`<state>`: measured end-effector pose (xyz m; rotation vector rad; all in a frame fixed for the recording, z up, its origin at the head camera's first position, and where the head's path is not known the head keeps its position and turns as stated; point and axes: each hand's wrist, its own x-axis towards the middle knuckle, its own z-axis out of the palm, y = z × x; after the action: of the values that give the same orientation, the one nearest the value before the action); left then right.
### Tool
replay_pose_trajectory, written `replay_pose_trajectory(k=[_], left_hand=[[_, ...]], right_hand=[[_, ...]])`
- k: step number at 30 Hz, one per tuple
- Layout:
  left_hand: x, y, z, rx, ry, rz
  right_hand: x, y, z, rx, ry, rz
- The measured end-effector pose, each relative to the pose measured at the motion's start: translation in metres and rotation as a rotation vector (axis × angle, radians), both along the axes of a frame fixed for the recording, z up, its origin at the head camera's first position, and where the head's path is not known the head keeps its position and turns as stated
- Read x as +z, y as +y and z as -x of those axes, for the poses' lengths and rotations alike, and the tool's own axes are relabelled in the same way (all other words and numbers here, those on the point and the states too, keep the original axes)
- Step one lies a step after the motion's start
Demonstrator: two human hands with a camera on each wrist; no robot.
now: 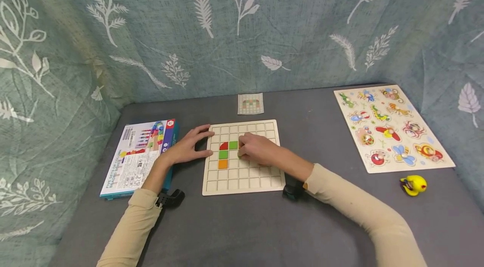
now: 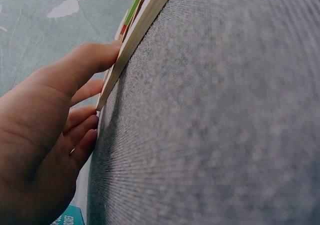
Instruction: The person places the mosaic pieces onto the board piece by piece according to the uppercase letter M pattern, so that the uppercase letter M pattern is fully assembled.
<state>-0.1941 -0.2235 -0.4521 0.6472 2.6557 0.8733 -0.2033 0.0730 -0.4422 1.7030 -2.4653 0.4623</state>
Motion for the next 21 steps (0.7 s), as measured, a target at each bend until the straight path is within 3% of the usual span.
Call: replay_pose_trajectory(k=[7, 21], left_hand=[[0.002, -0.001, -0.001, 0.004, -0.001, 0.003], [-0.001, 0.001, -0.001, 0.006, 0.005, -0.002]], right_hand=[[0.002, -0.003, 0.002, 0.008, -0.031, -0.009], [-0.002, -0.009, -0.002, 0.041, 0.078, 0.008]])
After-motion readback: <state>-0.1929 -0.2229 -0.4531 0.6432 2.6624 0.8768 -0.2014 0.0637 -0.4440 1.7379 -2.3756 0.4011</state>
